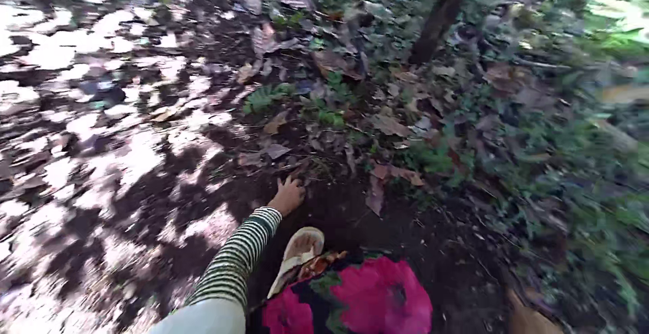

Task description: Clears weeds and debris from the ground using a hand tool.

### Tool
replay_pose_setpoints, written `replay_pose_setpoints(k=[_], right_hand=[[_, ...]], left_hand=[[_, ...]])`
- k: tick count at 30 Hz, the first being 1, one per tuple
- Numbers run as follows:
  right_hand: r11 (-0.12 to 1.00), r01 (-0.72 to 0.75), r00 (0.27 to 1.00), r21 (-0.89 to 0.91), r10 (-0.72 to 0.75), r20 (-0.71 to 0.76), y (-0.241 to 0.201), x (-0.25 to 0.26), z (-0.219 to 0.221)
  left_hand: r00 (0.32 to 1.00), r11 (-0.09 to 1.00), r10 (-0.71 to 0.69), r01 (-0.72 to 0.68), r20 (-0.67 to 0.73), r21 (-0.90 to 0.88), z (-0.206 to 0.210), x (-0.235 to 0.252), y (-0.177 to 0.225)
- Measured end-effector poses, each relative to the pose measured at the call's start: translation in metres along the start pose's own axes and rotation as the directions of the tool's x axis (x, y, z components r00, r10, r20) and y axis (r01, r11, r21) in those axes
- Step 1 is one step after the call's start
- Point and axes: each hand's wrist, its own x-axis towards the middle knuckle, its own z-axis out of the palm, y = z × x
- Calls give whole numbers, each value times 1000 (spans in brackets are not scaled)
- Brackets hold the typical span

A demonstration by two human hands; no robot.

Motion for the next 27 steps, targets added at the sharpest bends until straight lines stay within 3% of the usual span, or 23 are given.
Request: replay_pose_setpoints(k=[4, 7, 12, 14, 16, 18, 19, 22, 25, 27], right_hand=[[996, -84, 994, 1, 84, 74, 3, 2, 10], [982, -184, 978, 33, 180, 106, -10, 1, 20], [952, -305, 928, -13, 300, 221, -41, 7, -6], [948, -319, 925, 12, 309, 222, -21, 11, -27], [906, -382, 915, 180, 345, 208, 11, 18, -42], [753, -438, 897, 490, 399, 189, 37, 33, -48], [617, -440, 881, 653, 437, 181, 40, 39, -50], [59, -274, 819, 960, 537, 201, 13, 77, -57], [-391, 23, 762, 920, 602, 237, -73, 141, -50], [-543, 77, 808, 836, 525, 266, -179, 159, -35]], left_hand=[[977, 975, 97, -132, -189, -179, 16, 96, 40], [949, 946, 171, -233, -264, -225, 42, 135, 60], [865, 910, 412, -406, -285, 83, 84, 142, 37], [836, 898, 438, -423, -331, 120, 92, 143, 33], [812, 891, 452, -434, -369, 137, 99, 142, 26], [776, 878, 472, -454, -419, 149, 100, 146, 25], [751, 869, 487, -465, -445, 167, 101, 146, 24], [724, 858, 506, -476, -469, 192, 103, 145, 24], [709, 857, 510, -467, -487, 218, 103, 145, 24], [703, 859, 508, -455, -497, 234, 104, 147, 23]])
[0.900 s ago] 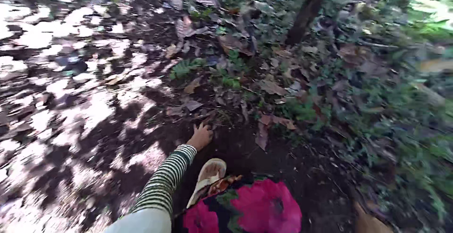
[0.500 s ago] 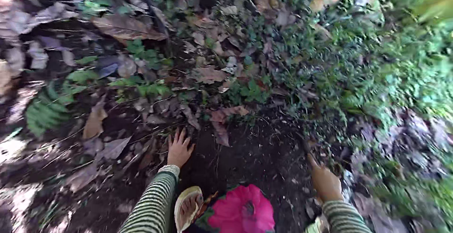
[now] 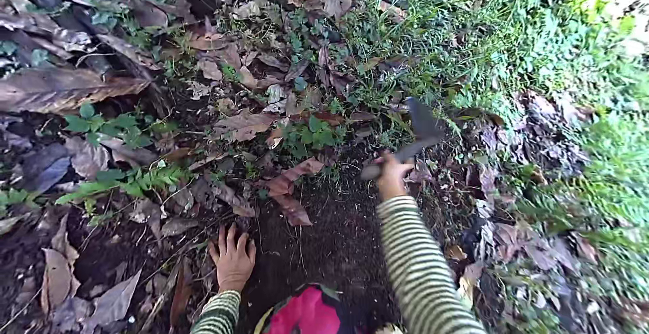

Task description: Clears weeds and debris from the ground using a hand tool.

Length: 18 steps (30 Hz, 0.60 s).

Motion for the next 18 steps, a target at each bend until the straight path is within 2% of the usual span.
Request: replay_pose_setpoints(k=[1, 3, 4, 6, 8, 9, 11, 14, 16, 18], right_hand=[[998, -58, 990, -39, 63, 127, 43, -36, 24], [967, -171, 881, -186, 235, 411, 117, -120, 38], [947, -218, 829, -234, 307, 469, 137, -154, 37], [907, -307, 776, -290, 414, 476, 140, -188, 20], [910, -290, 791, -296, 402, 460, 108, -169, -4], [926, -248, 814, -285, 359, 457, 90, -148, -15], [961, -158, 885, -225, 239, 399, 60, -99, -29], [994, -98, 988, 42, 92, 124, 37, -38, -4], [983, -94, 995, 160, 91, 26, 57, -32, 17], [989, -150, 974, 5, 147, 174, 110, -93, 11]], left_hand=[[1000, 1000, -3, 3, 8, 3, 0, -1, -1], [1000, 1000, -1, 1, 29, -3, -1, 0, -2], [1000, 1000, 4, -4, 19, -13, 0, 2, -3], [1000, 1000, -2, 1, -20, -29, -2, -2, -2], [996, 996, -89, 90, 15, -18, -20, -4, 6], [980, 985, -174, 173, 99, 16, -36, -4, 12], [879, 940, -338, 330, 337, 84, -63, -14, 20], [710, 918, -388, 352, 588, 181, -72, -29, 19], [633, 906, -421, 329, 650, 267, -66, -28, 20], [626, 903, -429, 310, 650, 298, -65, -29, 19]])
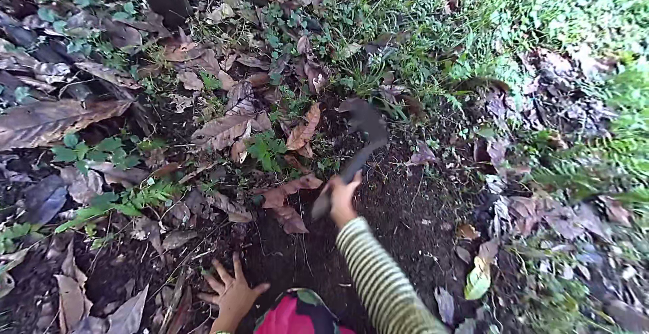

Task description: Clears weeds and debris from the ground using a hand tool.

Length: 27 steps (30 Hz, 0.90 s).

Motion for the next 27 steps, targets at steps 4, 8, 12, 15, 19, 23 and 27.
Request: replay_pose_setpoints(k=[4, 8, 12, 15, 19, 23, 27], right_hand=[[927, -264, 884, -267, 343, 319, 75, -129, -37], [964, -218, 930, -154, 253, 265, 21, -95, -66], [984, 31, 996, 176, -15, -90, -37, 12, -49], [968, 30, 982, 250, 19, -189, -14, 25, -27], [934, -228, 931, -273, 292, 219, 67, -94, -57], [950, -236, 927, -205, 283, 246, 40, -96, -90], [991, 15, 996, 131, -3, -91, -36, 5, -87]], left_hand=[[999, 1000, 2, -2, 34, 13, -10, -1, 4], [998, 998, -11, 7, 66, 65, -13, 1, 6], [997, 995, -44, 37, 67, 94, -9, 4, 9], [996, 990, -67, 59, 59, 131, -5, 6, 9], [996, 985, -81, 73, 47, 156, -11, 6, 12], [995, 983, -87, 79, 45, 164, -6, 6, 12], [998, 982, -68, 63, 21, 176, 4, 11, 4]])
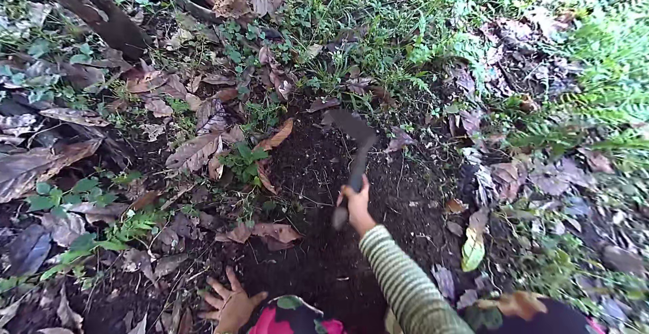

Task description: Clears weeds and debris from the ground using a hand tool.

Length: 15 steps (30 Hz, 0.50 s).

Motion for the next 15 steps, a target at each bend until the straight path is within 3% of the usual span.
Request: replay_pose_setpoints(k=[2, 4, 5, 7, 9, 12, 15], right_hand=[[979, 80, 969, 186, -33, -244, -27, 50, 23], [971, 59, 951, 231, 16, -309, -12, 65, 42], [989, 10, 968, 148, 28, -248, 15, 50, 46], [982, -101, 994, -158, 106, 24, 76, -16, 30], [917, -203, 939, -345, 281, 196, 100, -78, 13], [913, -281, 915, -296, 348, 204, 73, -91, 9], [979, -171, 976, -113, 183, 114, 25, -45, 20]], left_hand=[[998, 999, -31, 30, 57, 12, 5, 7, -2], [997, 999, -40, 40, 71, 1, 7, 7, -3], [998, 999, -34, 34, 46, -7, 6, 7, -3], [997, 999, -31, 30, 73, 12, -13, -4, 5], [996, 999, -34, 32, 86, 22, -24, -6, 7], [998, 999, -31, 30, 60, 23, -18, -9, 8], [999, 999, -31, 30, 20, 40, -10, -2, 4]])
